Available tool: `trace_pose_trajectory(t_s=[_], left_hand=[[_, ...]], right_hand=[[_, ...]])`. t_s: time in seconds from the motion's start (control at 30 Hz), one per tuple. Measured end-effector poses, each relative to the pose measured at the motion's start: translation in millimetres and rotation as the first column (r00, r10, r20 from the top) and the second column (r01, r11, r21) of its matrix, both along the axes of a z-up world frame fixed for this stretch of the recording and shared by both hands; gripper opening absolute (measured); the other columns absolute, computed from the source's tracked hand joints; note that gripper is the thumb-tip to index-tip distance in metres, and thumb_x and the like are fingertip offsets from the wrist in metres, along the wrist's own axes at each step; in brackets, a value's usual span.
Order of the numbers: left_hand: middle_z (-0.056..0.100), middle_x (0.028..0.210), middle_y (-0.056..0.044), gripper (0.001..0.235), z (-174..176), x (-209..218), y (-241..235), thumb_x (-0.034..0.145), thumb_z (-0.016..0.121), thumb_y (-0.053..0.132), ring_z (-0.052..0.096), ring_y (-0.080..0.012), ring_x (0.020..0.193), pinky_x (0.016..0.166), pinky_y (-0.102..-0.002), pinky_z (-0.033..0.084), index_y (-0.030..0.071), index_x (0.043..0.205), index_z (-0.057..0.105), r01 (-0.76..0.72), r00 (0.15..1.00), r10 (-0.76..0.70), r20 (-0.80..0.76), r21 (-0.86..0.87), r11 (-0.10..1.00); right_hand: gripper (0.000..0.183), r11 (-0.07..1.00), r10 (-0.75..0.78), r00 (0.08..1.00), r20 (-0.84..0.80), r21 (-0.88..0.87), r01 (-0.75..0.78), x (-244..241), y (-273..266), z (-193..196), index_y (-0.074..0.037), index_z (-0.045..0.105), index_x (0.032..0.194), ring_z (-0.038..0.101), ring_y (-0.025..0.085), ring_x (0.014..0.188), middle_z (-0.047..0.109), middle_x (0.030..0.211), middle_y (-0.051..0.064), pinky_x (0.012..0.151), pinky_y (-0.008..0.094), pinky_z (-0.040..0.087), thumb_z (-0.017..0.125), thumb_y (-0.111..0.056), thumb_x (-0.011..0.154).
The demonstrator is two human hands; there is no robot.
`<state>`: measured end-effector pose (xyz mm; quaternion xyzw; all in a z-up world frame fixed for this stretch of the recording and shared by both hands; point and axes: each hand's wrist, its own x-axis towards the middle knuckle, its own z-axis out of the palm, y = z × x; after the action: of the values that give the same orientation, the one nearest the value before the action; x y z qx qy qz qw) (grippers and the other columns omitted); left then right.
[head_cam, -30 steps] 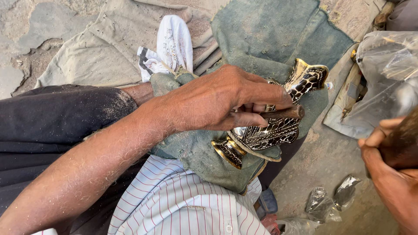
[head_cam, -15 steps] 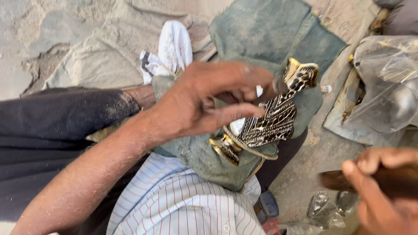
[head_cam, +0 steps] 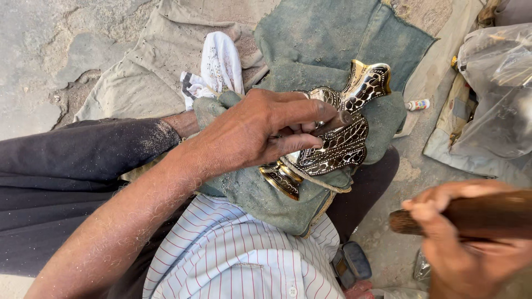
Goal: The person sits cross-legged on the ground and repeatedly strikes a decorative metal object with a wooden mallet. The object is held in the left hand and struck on its edges and surfaces while resting on a cloth.
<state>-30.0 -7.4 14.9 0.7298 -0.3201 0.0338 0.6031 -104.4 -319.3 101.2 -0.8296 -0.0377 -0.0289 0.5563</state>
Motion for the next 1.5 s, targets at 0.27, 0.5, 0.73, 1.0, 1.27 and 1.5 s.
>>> trace_pose_trajectory(t_s=[0.27,0.5,0.73,1.0,1.27,1.5], left_hand=[[0.073,0.113,-0.012,0.040,-2.2,-0.8,-0.6,0.103,0.072,0.023,0.077,-0.0287,0.097,0.080,-0.039,0.061,0.008,0.137,0.060,0.012,1.000,-0.012,0.001,-0.002,1.000],[0.072,0.110,-0.012,0.036,-3.1,-3.5,0.6,0.105,0.071,0.023,0.075,-0.0300,0.097,0.082,-0.041,0.060,0.008,0.136,0.061,-0.020,0.999,0.020,0.037,0.003,1.000],[0.072,0.107,-0.012,0.037,-5.0,-5.1,-2.2,0.102,0.072,0.024,0.076,-0.0282,0.090,0.074,-0.040,0.060,0.009,0.135,0.061,-0.058,0.998,0.058,-0.035,0.003,0.998],[0.072,0.103,-0.012,0.038,-6.5,-4.6,0.1,0.101,0.073,0.025,0.075,-0.0276,0.085,0.072,-0.041,0.059,0.009,0.134,0.061,-0.035,0.996,0.036,-0.085,0.009,0.999],[0.072,0.112,-0.013,0.039,-5.1,-4.6,0.8,0.102,0.074,0.022,0.076,-0.0283,0.094,0.078,-0.039,0.062,0.007,0.136,0.059,-0.032,0.999,0.032,-0.002,-0.021,0.999],[0.073,0.107,-0.013,0.039,-2.4,-4.8,-0.3,0.099,0.075,0.019,0.076,-0.0268,0.089,0.073,-0.038,0.061,0.006,0.132,0.060,-0.027,0.997,0.027,-0.071,-0.003,1.000]], right_hand=[[0.029,0.586,-0.098,0.948,-0.303,-0.787,-0.191,44.8,-54.7,24.5,-0.002,0.057,0.112,0.059,0.022,0.057,0.058,0.074,0.012,0.052,0.034,0.051,0.077,-0.010,0.093],[0.039,0.372,-0.030,0.932,-0.360,-0.870,-0.324,58.5,-82.8,18.6,0.005,0.059,0.116,0.063,0.024,0.059,0.061,0.080,0.014,0.058,0.034,0.056,0.080,-0.015,0.090],[0.035,0.287,-0.165,0.917,-0.363,-0.907,-0.307,69.6,-83.8,17.5,0.007,0.064,0.109,0.070,0.033,0.070,0.068,0.085,0.021,0.061,0.041,0.061,0.082,-0.018,0.092],[0.031,0.174,-0.144,0.883,-0.447,-0.890,-0.422,78.8,-92.5,18.6,0.000,0.065,0.107,0.067,0.021,0.068,0.066,0.084,0.014,0.062,0.032,0.059,0.077,-0.022,0.088],[0.025,0.298,-0.001,0.921,-0.390,-0.879,-0.372,72.7,-115.6,18.0,-0.005,0.062,0.101,0.059,0.016,0.059,0.060,0.076,0.009,0.054,0.030,0.053,0.077,-0.021,0.088],[0.029,0.491,0.000,0.950,-0.313,-0.827,-0.273,71.8,-157.2,3.9,-0.003,0.057,0.088,0.052,0.016,0.054,0.054,0.070,0.009,0.052,0.030,0.048,0.079,-0.021,0.097]])
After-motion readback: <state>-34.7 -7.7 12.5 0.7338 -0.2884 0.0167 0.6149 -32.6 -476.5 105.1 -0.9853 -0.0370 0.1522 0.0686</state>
